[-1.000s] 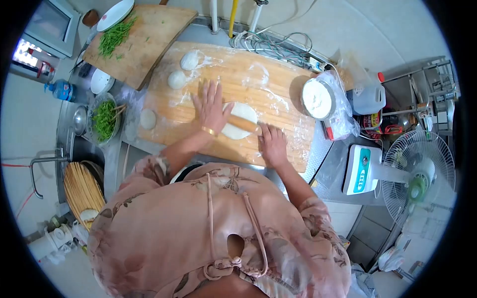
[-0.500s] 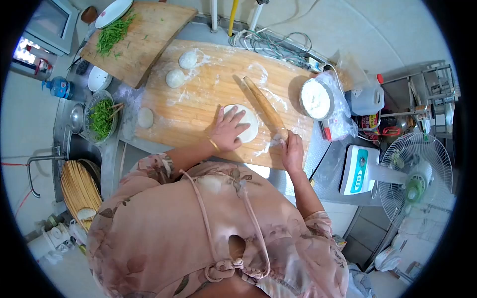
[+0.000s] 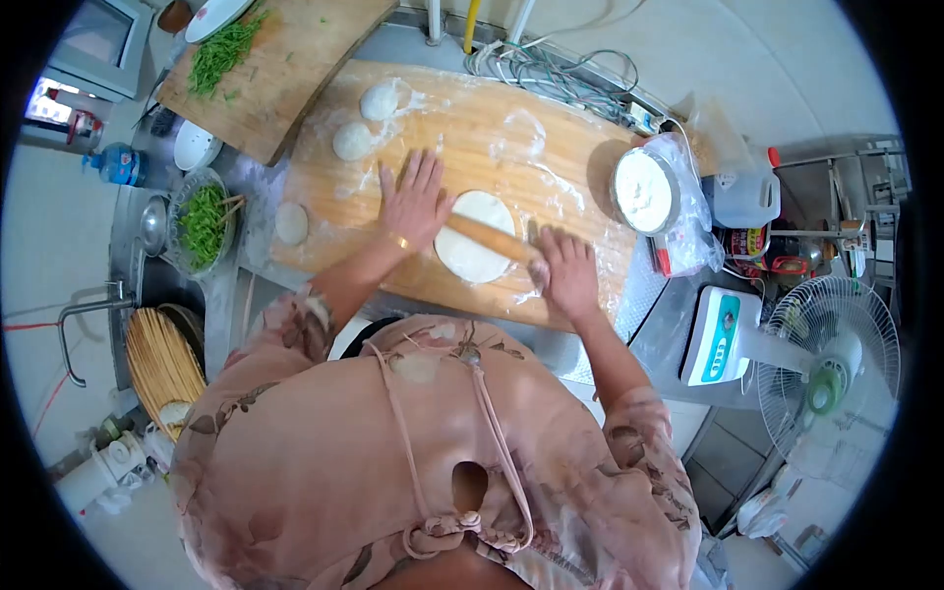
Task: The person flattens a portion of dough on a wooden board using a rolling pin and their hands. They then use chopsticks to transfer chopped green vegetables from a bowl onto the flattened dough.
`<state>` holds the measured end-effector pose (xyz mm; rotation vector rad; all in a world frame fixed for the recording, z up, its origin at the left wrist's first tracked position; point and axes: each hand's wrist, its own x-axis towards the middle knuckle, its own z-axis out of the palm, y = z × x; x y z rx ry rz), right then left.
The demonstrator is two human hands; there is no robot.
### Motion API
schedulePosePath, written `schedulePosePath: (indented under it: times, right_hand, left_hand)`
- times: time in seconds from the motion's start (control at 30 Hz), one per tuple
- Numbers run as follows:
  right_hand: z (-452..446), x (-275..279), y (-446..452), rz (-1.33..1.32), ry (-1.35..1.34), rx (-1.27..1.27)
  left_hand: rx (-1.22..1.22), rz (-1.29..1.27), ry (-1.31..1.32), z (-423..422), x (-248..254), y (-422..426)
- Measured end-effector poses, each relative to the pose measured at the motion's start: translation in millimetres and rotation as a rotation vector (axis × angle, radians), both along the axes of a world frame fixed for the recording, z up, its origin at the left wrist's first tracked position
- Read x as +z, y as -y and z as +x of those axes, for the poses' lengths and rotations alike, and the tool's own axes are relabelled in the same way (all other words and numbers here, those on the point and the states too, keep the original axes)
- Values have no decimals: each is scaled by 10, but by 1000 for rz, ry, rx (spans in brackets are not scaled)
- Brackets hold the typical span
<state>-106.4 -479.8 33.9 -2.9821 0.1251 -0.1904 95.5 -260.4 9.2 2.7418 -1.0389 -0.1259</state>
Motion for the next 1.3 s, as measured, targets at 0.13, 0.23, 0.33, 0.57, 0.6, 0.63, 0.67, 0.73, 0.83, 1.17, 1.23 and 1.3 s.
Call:
schedulePosePath:
  times: [0.13,0.23,0.33,0.57,0.6,0.63,0.67,0.73,0.83,1.17,1.23,1.3]
  right_hand:
    - [560,-177,448,184,34,-204]
    - [411,-224,326,185,213,-152]
    - [-186,-90,-222,115,-56,-49]
    - [305,-72,193,141,-16,-66]
    - [490,-102,358,193,-17,-94]
    - [577,-115,458,243,-18,-122]
    - [545,-139,479,232,5,-154]
    - [553,-221,505,217,59,-208]
    - [7,-20,-35,151,-80,-56]
    - [179,32,-8,105,-116,-94]
    - [244,-130,129,74,-28,-126]
    - [132,-123,80,110,-33,-101]
  left_hand:
    - [109,13,8,554,-16,628]
    - [24,70,6,498,7,622]
    - [-185,151,-47,176,127,172]
    - [-102,-25,48,661,-103,708]
    - [-68,-22,60,759,-85,881]
    - [-33,-19,70,835,-40,1036]
    - [4,-16,79,849,-8,1115]
    - [-24,-45,84,752,-23,1054]
    - [-181,-59,-33,368,52,493]
    - [-112,-49,-43,289,16,289]
    - [-128,-72,19,383,-54,428]
    - [-161,-106,51,283,-14,357]
